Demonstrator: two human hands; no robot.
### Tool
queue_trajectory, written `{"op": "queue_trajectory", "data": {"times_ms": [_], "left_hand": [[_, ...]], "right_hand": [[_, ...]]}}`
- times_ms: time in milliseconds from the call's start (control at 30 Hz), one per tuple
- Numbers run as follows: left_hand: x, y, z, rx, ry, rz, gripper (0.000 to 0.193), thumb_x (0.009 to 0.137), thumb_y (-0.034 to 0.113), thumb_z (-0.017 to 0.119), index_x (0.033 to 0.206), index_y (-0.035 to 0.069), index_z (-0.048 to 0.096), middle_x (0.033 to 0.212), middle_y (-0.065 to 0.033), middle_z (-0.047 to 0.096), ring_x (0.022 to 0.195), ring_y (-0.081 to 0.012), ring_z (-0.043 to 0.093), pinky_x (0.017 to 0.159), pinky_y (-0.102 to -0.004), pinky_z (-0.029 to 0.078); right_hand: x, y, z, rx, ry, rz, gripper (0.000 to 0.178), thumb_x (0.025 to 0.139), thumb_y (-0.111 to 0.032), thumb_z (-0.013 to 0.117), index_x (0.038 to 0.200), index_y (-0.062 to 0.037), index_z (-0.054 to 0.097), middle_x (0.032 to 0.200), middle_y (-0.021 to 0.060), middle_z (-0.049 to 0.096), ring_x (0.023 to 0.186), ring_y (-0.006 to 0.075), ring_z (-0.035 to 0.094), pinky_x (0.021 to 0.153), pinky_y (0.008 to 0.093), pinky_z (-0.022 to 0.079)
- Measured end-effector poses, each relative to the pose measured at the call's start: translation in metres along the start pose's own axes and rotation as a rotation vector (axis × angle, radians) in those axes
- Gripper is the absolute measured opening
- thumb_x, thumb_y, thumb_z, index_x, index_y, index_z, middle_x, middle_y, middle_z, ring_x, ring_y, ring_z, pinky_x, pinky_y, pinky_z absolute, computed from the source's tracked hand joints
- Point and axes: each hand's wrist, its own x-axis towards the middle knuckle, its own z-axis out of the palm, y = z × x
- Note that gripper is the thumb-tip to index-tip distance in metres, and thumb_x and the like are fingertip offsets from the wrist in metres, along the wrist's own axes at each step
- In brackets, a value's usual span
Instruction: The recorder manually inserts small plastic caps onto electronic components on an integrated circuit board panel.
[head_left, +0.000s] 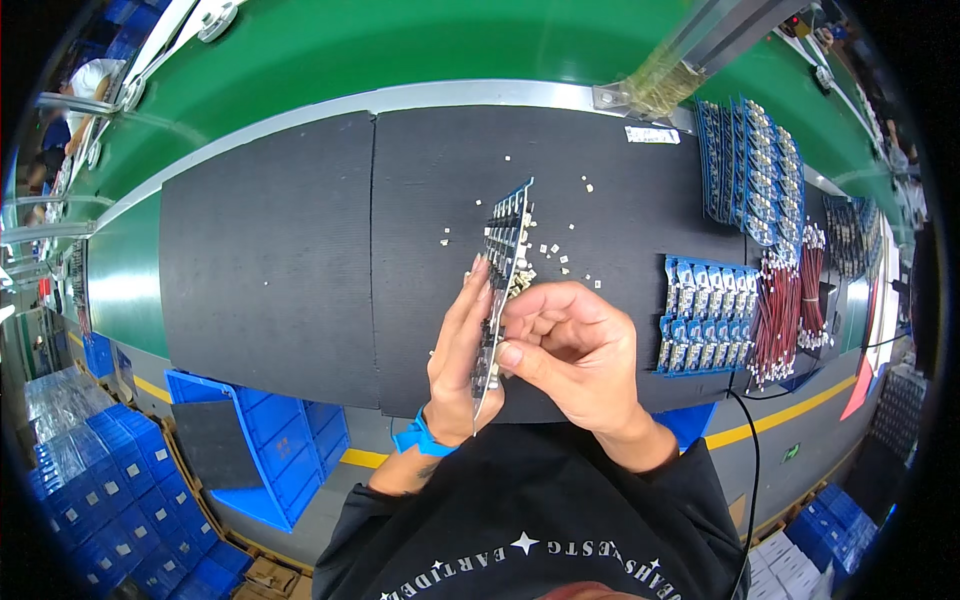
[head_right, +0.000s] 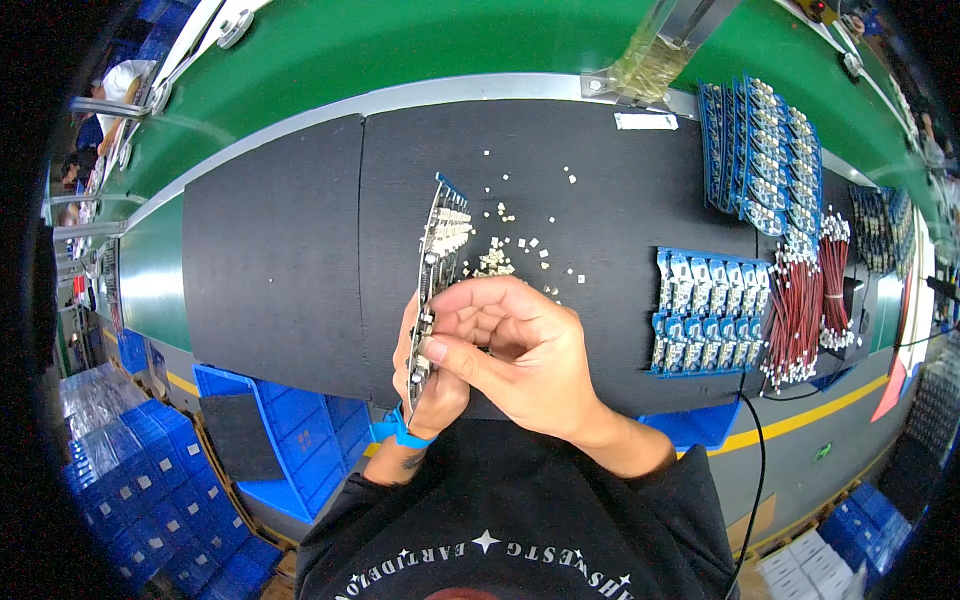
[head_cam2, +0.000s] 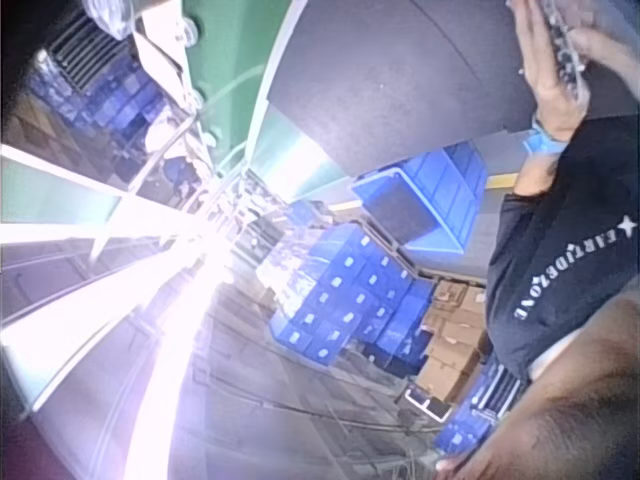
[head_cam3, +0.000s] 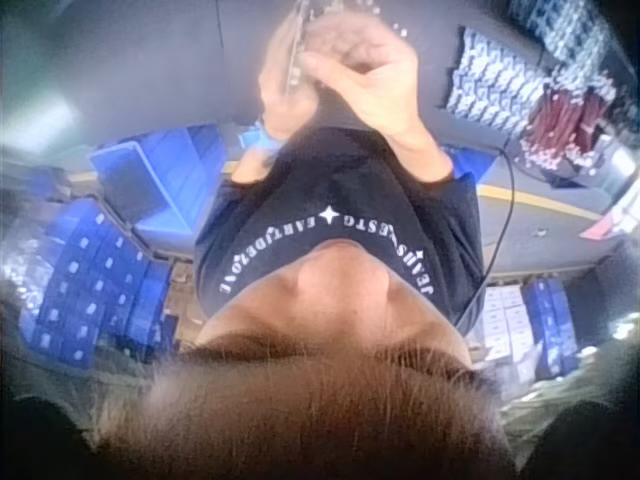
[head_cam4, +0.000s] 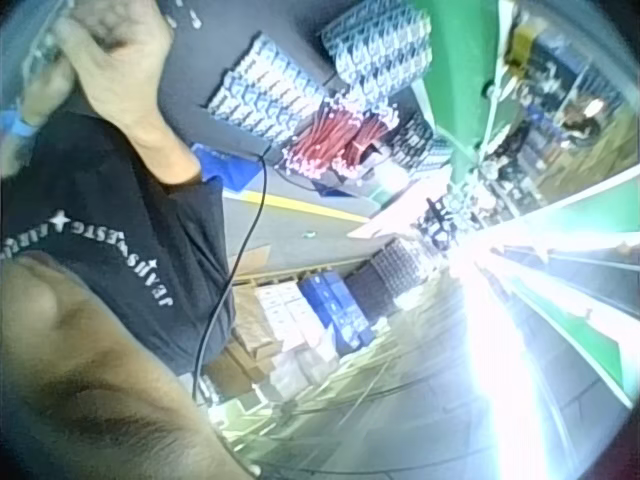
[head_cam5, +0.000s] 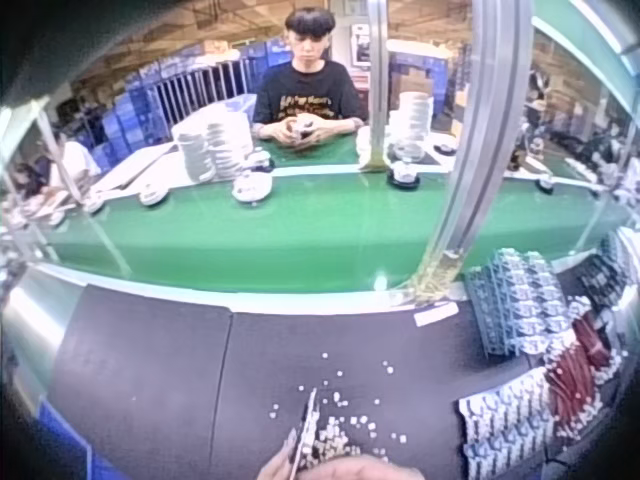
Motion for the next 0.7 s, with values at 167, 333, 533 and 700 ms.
{"op": "queue_trajectory", "data": {"times_ms": [167,333,533,700], "left_hand": [[0.007,0.004,-0.001,0.048,0.029,0.069,0.038,0.087,0.002,0.047,0.123,-0.009,0.043,0.113,-0.0200,0.057,0.103,-0.0248,0.057,0.089,-0.0329,0.044],[0.002,0.003,-0.002,-0.026,-0.018,0.000,0.040,0.083,-0.003,0.050,0.122,-0.009,0.045,0.117,-0.0232,0.053,0.107,-0.0299,0.053,0.092,-0.0365,0.042],[-0.001,0.006,-0.006,-0.380,0.162,-0.186,0.044,0.082,-0.012,0.051,0.125,-0.008,0.043,0.121,-0.0170,0.053,0.110,-0.0208,0.052,0.093,-0.0308,0.040],[0.002,0.004,-0.016,-0.723,0.225,-0.205,0.060,0.076,-0.012,0.052,0.132,-0.002,0.032,0.126,-0.0228,0.045,0.116,-0.0367,0.047,0.098,-0.0521,0.037]], "right_hand": [[0.001,-0.005,0.002,0.052,0.040,0.029,0.025,0.080,0.009,0.061,0.104,0.0074,0.053,0.089,0.0103,0.063,0.084,0.0139,0.062,0.075,0.0251,0.051],[0.001,-0.006,-0.004,0.044,-0.016,0.021,0.022,0.080,0.009,0.061,0.101,0.0074,0.054,0.090,0.0101,0.062,0.083,0.0137,0.062,0.075,0.0252,0.052],[0.000,-0.001,-0.011,0.015,0.030,0.025,0.020,0.080,0.007,0.063,0.098,0.0055,0.056,0.088,0.0077,0.063,0.080,0.0111,0.061,0.072,0.0232,0.051],[0.007,0.032,-0.037,-0.344,0.215,0.011,0.015,0.079,0.001,0.066,0.093,0.0018,0.059,0.085,0.0052,0.063,0.075,0.0089,0.060,0.069,0.0209,0.049]]}}
